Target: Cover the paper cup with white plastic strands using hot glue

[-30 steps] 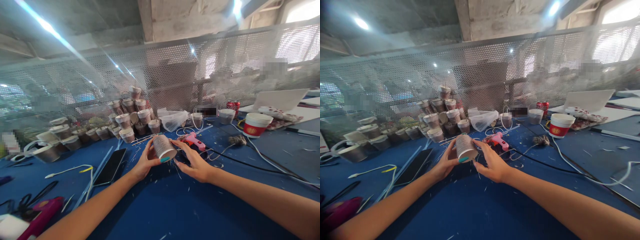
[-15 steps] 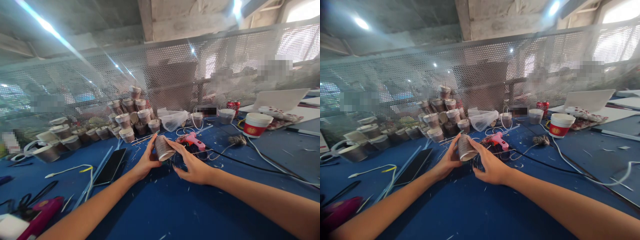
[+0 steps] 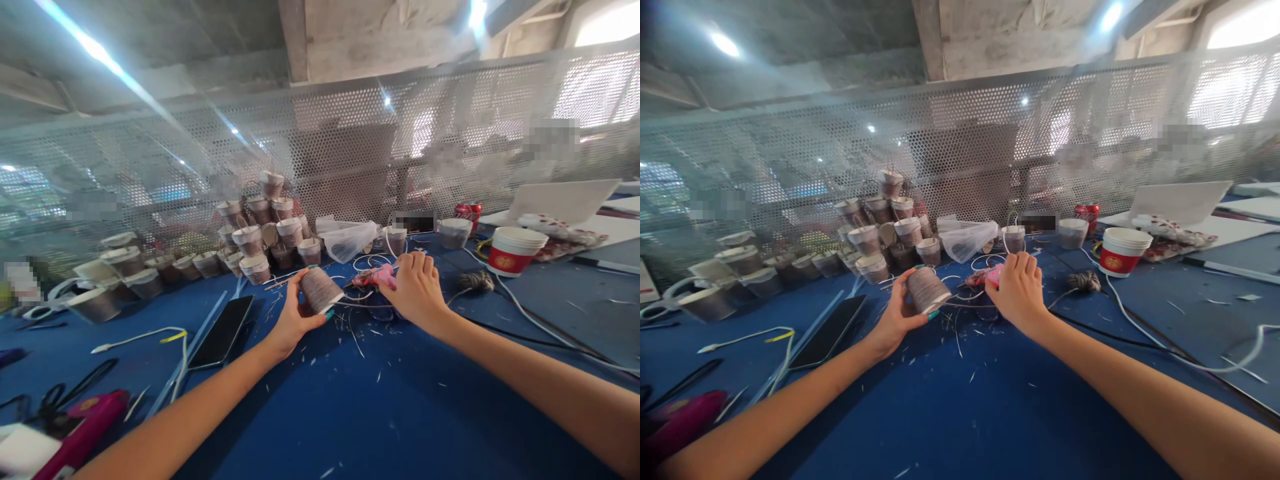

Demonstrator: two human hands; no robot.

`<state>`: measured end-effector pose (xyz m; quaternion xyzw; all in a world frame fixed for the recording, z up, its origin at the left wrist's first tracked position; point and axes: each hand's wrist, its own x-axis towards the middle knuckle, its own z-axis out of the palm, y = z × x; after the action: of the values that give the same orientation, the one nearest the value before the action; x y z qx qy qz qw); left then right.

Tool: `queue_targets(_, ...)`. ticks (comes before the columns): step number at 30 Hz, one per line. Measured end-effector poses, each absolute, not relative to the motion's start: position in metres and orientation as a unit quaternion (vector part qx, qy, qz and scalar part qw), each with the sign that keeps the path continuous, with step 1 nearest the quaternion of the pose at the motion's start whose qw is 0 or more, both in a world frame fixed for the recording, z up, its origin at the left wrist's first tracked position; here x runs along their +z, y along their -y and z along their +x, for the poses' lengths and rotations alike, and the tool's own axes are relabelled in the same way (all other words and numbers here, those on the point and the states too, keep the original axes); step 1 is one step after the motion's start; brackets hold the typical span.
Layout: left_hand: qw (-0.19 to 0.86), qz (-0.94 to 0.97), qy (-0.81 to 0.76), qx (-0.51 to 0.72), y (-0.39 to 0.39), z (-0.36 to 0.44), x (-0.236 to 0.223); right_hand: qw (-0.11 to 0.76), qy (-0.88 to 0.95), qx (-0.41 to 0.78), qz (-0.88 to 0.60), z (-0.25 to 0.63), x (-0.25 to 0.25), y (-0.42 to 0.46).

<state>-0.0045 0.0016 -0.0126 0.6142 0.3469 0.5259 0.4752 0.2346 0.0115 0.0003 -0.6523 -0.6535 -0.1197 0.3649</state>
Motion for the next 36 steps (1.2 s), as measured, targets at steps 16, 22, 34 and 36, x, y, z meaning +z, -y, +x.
queue_targets(16,0.46,0.601,-0.367,0.541,0.002,-0.007,-0.01,0.292,0.691,-0.07,-0.658,0.255,-0.003,-0.03)
queue_targets(22,0.455,0.589,-0.376,0.553,-0.002,-0.007,-0.013,0.391,0.621,0.086,-0.674,0.253,0.004,-0.033)
queue_targets(34,0.449,0.561,-0.405,0.566,-0.003,-0.005,-0.011,0.513,0.69,-0.055,-0.508,0.239,-0.004,-0.017)
queue_targets(36,0.446,0.56,-0.403,0.57,-0.005,-0.005,-0.012,0.515,0.7,-0.065,-0.491,0.236,-0.008,-0.016)
